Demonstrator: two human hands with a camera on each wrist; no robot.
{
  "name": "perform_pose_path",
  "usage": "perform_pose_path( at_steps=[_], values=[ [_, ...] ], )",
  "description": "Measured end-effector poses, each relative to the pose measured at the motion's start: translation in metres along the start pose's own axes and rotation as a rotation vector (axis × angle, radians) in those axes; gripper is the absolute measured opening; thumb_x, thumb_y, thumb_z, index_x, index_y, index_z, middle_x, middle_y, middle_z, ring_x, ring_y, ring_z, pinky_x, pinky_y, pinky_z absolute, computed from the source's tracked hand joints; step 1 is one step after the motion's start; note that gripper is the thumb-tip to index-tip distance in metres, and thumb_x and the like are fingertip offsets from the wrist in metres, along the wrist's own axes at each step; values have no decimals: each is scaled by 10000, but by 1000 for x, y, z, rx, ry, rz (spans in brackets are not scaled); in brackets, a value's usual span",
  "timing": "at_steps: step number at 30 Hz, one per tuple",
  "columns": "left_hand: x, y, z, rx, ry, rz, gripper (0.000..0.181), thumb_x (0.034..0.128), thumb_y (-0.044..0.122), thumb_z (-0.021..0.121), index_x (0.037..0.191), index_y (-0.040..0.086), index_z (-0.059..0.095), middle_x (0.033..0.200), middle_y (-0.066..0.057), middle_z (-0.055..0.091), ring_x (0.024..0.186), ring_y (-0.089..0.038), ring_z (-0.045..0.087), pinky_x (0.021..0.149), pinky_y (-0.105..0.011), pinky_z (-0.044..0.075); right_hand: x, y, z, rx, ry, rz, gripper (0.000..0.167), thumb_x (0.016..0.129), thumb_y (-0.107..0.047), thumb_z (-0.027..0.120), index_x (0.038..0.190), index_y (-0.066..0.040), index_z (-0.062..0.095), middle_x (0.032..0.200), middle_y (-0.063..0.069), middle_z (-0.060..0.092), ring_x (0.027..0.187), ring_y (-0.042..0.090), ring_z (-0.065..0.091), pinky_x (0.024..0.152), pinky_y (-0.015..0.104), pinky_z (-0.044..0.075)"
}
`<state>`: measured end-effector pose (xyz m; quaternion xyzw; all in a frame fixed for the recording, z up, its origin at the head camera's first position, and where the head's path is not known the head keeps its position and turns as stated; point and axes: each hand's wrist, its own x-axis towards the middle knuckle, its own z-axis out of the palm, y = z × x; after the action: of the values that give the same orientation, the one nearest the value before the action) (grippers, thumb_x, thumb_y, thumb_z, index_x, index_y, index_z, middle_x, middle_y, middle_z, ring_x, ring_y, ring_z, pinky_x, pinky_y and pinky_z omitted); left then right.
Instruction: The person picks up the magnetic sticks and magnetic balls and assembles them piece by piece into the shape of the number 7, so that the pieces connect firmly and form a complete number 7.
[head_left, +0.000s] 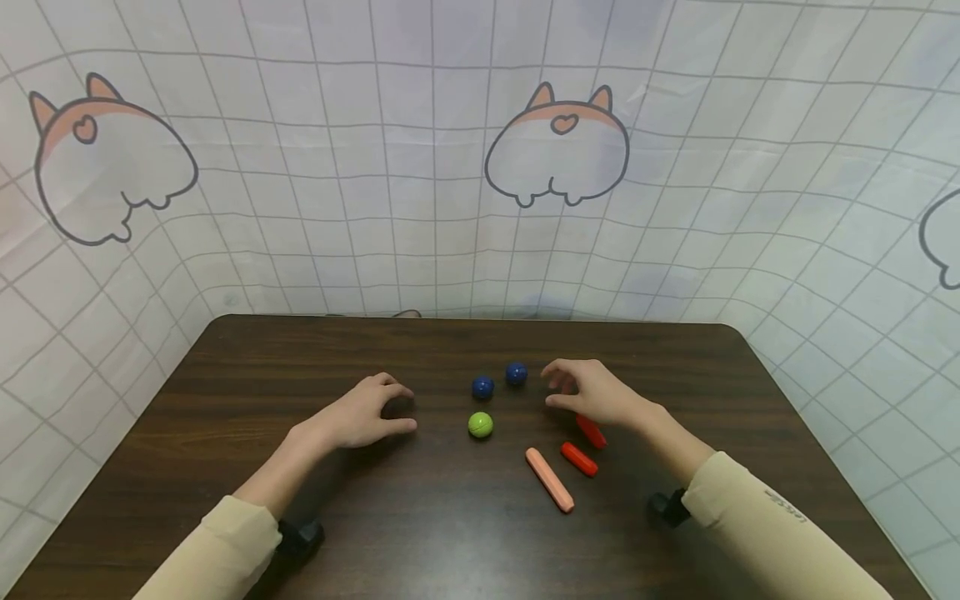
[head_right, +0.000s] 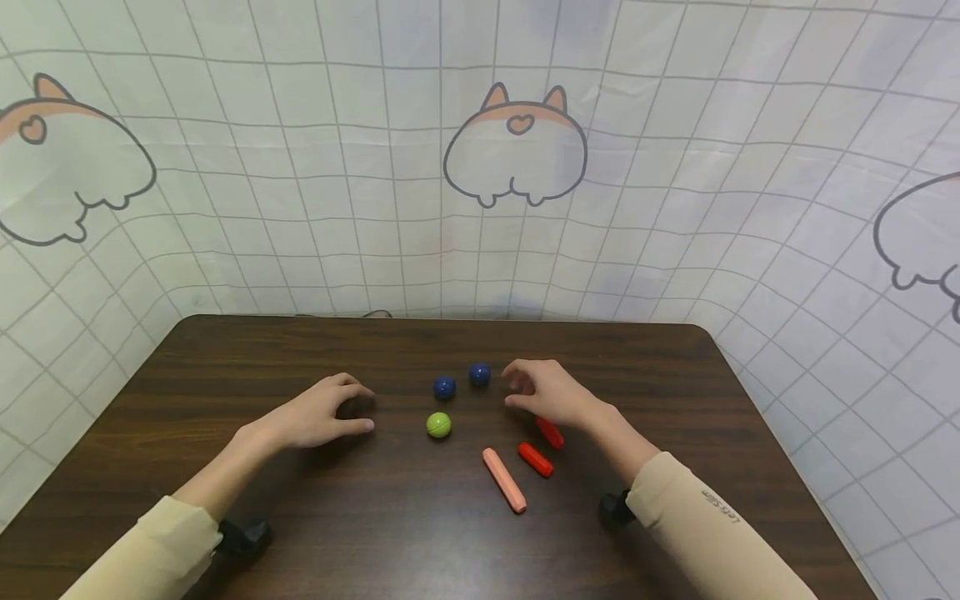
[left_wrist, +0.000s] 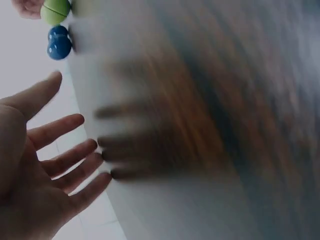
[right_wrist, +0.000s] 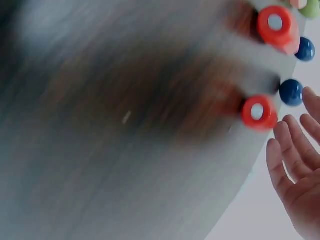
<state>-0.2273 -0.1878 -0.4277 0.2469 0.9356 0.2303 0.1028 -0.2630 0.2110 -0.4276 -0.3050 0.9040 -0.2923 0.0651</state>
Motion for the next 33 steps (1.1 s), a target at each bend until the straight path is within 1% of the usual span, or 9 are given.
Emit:
perform_pose_path(
  at_steps=[4, 7, 11, 15, 19, 22, 24, 27, 33],
  values=[
    [1, 6, 4, -33, -10, 30, 545, 942, 424, 755, 1314, 38, 654, 1226, -113, 580, 1144, -308, 575, 956, -495, 478, -9, 8, -7, -2, 16, 30, 386, 973, -177, 743, 1302, -7, 635, 1110, 94, 690, 974, 197, 642, 842, 419, 530],
    [1, 11, 7, -61, -25, 57, 543, 928, 431, 770, 1292, 44, 661, 1174, -81, 609, 1062, -267, 607, 906, -453, 503, -16, 14, -10, -7, 22, 44, 378, 976, -186, 739, 1286, 5, 638, 1079, 69, 692, 969, 203, 644, 828, 418, 531],
    [2, 16, 10, -101, -51, 100, 547, 924, 444, 772, 1298, 65, 647, 1172, -54, 643, 1011, -217, 614, 883, -421, 508, -23, 19, -14, -17, 20, 58, 372, 982, -215, 732, 1264, 12, 644, 1023, 10, 684, 937, 181, 639, 797, 386, 526],
    [5, 22, 14, -133, -71, 156, 529, 935, 447, 759, 1305, 86, 645, 1128, -10, 663, 922, -147, 614, 861, -396, 503, -29, 22, -18, -17, 7, 76, 370, 977, -239, 736, 1232, 13, 646, 956, -14, 656, 840, 152, 613, 736, 350, 509],
    [6, 26, 17, -141, -81, 232, 344, 955, 372, 756, 1195, 133, 698, 973, 66, 663, 782, -96, 615, 769, -335, 520, -36, 25, -20, -4, -43, 115, 352, 958, -296, 755, 1138, -13, 648, 854, -29, 617, 731, 140, 562, 678, 320, 471],
    [7, 26, 19, -148, -79, 270, 191, 960, 298, 761, 1102, 176, 721, 891, 105, 656, 733, -82, 618, 696, -298, 522, -40, 27, -21, 9, -104, 150, 330, 940, -345, 770, 1050, -61, 643, 788, -34, 601, 677, 135, 538, 644, 302, 444],
    [8, 26, 20, -150, -69, 277, 166, 964, 281, 758, 1093, 183, 723, 884, 121, 656, 731, -73, 616, 686, -286, 518, -43, 28, -21, 14, -139, 163, 326, 928, -360, 782, 1018, -80, 640, 771, -34, 597, 660, 134, 532, 631, 293, 433],
    [10, 25, 21, -144, -48, 276, 201, 972, 268, 749, 1137, 156, 725, 891, 119, 666, 746, -66, 617, 698, -286, 519, -45, 28, -21, 27, -179, 156, 328, 916, -355, 796, 1001, -80, 638, 762, -32, 596, 651, 133, 528, 620, 286, 427],
    [16, 22, 22, -116, -16, 243, 236, 972, 246, 749, 1176, 132, 723, 886, 114, 670, 766, -65, 614, 701, -287, 519, -47, 28, -20, 40, -204, 145, 304, 908, -330, 807, 978, -80, 649, 751, -43, 598, 642, 115, 525, 616, 278, 429]
  ],
)
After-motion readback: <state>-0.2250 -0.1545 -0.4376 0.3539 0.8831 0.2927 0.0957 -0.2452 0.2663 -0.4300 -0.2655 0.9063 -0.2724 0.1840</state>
